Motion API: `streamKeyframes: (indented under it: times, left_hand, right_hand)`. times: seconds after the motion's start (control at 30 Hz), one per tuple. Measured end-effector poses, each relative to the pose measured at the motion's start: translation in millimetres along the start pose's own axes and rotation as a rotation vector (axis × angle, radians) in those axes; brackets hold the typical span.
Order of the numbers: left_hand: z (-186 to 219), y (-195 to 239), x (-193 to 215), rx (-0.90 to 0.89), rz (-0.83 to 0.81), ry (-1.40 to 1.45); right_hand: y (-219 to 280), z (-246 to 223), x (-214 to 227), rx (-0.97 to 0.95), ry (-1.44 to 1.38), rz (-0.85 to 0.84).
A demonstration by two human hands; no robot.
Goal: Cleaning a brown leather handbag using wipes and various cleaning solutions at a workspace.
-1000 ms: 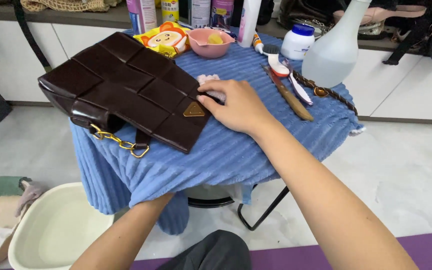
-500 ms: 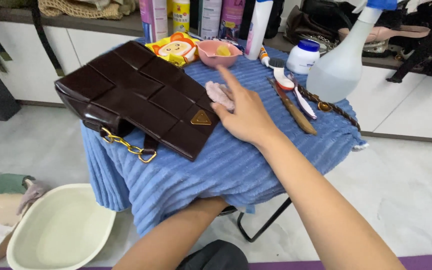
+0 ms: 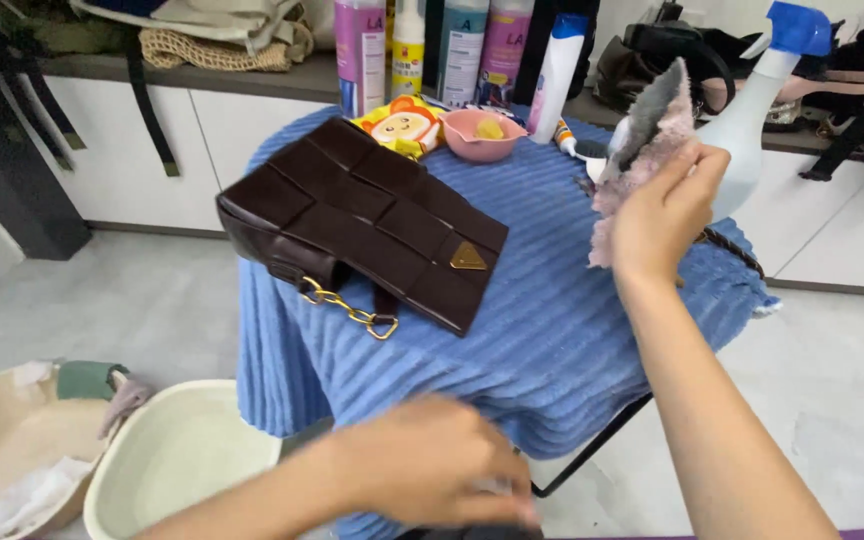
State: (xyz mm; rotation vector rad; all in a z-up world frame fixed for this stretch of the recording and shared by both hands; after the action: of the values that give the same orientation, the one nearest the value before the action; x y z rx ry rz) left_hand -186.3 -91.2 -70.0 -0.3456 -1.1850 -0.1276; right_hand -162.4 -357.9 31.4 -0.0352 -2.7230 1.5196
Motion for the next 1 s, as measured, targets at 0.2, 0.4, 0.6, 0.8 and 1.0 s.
streamKeyframes:
  times: [0.2,0.4,0.6,0.8,1.0]
  left_hand:
    - [-41,51,192,0.119,0.790,-0.518]
    - [-163,58,172,0.829,0.029,-0.399]
    - [-164,57,162,0.871,-0.063,-0.415]
    - [-162,60,160,0.888,-0.114,-0.396]
    - [-160,63,157,0.884,-0.121,-0.381]
  right_hand:
    - [45,-76,-47,-0.285,-0.104,-0.628]
    - [122,-116,-76,0.296,0.010,-1.412]
    - [117,-91,-86,0.194,0.196,-1.501]
    - [157,-152,-90,0.304,0.029,-1.601]
    - [118,-143,-89,0.306,0.033,-1.455]
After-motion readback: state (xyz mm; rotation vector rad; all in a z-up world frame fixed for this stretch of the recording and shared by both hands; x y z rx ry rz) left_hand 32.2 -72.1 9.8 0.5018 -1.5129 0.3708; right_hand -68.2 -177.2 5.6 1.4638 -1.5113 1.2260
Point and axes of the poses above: each hand's wrist, its own y-axis away from the middle knuckle, its own x-axis out of the back of the hand, z = x × y, the point moved 10 cm from there along -y, towards the middle knuckle, and after that the axes turned 1 degree about x, right-handed, at the moved point
